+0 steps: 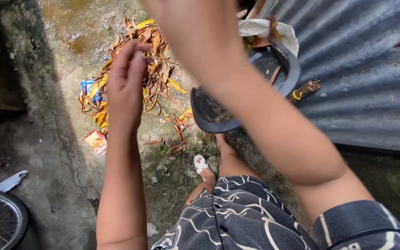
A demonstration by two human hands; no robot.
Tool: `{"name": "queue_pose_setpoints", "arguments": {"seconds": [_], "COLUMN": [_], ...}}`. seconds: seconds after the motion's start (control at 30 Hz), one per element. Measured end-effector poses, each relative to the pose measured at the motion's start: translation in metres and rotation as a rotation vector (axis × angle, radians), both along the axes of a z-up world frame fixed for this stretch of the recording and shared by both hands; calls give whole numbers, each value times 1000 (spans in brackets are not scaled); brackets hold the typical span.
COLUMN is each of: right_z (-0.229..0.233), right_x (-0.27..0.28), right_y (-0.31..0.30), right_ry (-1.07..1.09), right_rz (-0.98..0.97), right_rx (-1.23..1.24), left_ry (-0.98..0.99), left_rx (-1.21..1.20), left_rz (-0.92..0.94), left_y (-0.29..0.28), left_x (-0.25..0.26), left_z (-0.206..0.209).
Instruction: The recorder uses a broom and dustpan to sweep up dried leaves and place them into a white plastic bag.
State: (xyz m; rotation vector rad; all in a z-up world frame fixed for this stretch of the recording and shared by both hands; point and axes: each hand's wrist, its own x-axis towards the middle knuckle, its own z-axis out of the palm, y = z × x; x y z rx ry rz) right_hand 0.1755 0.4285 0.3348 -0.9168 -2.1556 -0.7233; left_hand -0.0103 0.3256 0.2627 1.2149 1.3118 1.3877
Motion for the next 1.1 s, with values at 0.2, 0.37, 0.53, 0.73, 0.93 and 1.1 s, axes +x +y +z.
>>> {"name": "queue_pose_setpoints", "arguments": {"seconds": [0.2, 0.37, 0.53, 0.73, 0.93, 1.1], "right_z": [-28, -71, -246, -434, -504, -538], "right_x": [-107, -79, 80, 342, 445, 430], "right_y": [-170, -184, -130, -18, 63, 59], "right_ry": [336, 475, 51, -927, -1248, -1535], "right_rz": [286, 653, 479, -400, -425, -370], "right_rx": [-685, -773, -1144, -1170, -752, -827], "left_ry": [-102, 30, 134, 135, -122, -323], "left_rx": [378, 420, 164, -204, -350, -213], "left_rz": [290, 718, 758, 874, 1168, 1270], "left_y": [-90, -104, -117, -159, -255, -303], "left_x": [-26, -30, -40, -52, -99, -115], "left_z": [70, 58, -53, -157, -224, -257]}}
